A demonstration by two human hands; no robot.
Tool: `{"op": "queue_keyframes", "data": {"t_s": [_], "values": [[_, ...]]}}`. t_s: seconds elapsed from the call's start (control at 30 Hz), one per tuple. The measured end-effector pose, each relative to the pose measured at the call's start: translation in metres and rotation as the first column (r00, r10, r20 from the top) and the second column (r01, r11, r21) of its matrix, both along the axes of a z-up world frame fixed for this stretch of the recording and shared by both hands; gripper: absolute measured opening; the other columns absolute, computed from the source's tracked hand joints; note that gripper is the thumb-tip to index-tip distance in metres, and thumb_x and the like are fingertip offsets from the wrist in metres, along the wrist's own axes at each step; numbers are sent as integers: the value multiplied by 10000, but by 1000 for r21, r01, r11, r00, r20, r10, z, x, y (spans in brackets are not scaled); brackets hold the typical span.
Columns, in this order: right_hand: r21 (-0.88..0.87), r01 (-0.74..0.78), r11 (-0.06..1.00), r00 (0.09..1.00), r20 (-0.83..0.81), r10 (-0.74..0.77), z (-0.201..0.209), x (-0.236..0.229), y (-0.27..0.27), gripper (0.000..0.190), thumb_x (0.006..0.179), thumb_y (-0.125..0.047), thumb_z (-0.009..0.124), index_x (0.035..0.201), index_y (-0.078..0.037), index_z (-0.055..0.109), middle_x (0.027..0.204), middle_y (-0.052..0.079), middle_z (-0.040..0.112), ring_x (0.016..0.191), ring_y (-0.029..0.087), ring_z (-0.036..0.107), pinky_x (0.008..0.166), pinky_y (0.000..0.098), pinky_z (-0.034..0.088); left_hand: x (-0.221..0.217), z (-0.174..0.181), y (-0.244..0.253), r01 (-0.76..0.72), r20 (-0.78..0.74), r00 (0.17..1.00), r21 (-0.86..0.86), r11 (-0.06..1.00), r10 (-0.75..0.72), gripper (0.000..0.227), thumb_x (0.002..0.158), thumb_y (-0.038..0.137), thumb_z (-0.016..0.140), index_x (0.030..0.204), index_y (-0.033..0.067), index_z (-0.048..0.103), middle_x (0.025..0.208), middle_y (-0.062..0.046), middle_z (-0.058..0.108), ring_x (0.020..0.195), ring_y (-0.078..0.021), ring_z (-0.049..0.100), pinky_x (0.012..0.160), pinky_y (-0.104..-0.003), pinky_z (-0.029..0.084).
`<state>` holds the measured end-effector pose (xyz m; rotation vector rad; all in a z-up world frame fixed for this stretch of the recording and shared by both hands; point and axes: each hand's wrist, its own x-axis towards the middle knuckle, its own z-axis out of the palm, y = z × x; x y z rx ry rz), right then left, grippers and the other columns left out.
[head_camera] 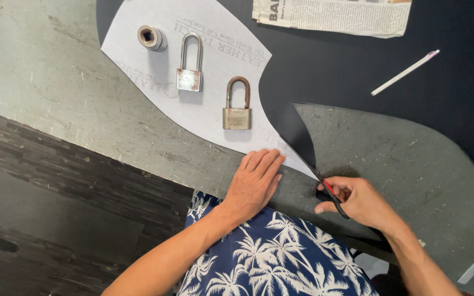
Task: The person places a paper pattern onto a large sheet of black synthetic fabric, secures it using locks and metal weights, and cuts the fabric around the pattern using shears. After cutting, the person writes labels on the fabric scraps with a white marker and removes the pattern.
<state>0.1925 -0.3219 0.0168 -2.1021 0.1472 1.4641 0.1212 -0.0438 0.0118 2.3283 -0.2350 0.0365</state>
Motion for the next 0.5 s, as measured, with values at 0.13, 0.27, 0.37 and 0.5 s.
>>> {"op": "queue_keyframes", "data": {"t_s": [0.13, 0.27, 0.37, 0.5], "values": [[33, 43, 999, 999, 30, -44, 0, 0, 4, 563, 576, -342, 956, 1031, -44, 812, 587, -17, 558, 534, 108, 473, 514, 286, 351, 0, 3, 4, 3, -10, 1000, -44, 999, -3, 453, 936, 96, 684, 1357, -23, 564, 1374, -162, 561, 1297, -325, 525, 1120, -459, 417], [34, 37, 999, 999, 7, -38, 2, 2, 7, 565, 566, -343, 960, 1016, -39, 805, 582, -22, 582, 525, 101, 486, 505, 279, 361, 3, 8, 8, 18, -39, 999, -62, 998, -21, 434, 935, 87, 685, 1340, -22, 575, 1370, -159, 559, 1296, -328, 530, 1115, -463, 425], [54, 25, 998, 999, 21, -26, 1, 3, 13, 573, 567, -356, 958, 1024, -50, 795, 596, -38, 592, 533, 86, 487, 504, 271, 363, 7, 17, 13, 40, -92, 994, -132, 990, -52, 409, 924, 81, 696, 1310, -8, 593, 1370, -158, 556, 1303, -342, 528, 1113, -467, 436], [78, 43, 996, 998, 40, -46, -2, 2, 22, 560, 590, -374, 947, 1019, -51, 787, 599, -51, 544, 534, 79, 471, 499, 274, 348, 21, 27, 33, 58, -58, 996, -108, 992, -64, 394, 911, 73, 708, 1290, 14, 615, 1409, -172, 542, 1338, -367, 512, 1146, -480, 423]]}}
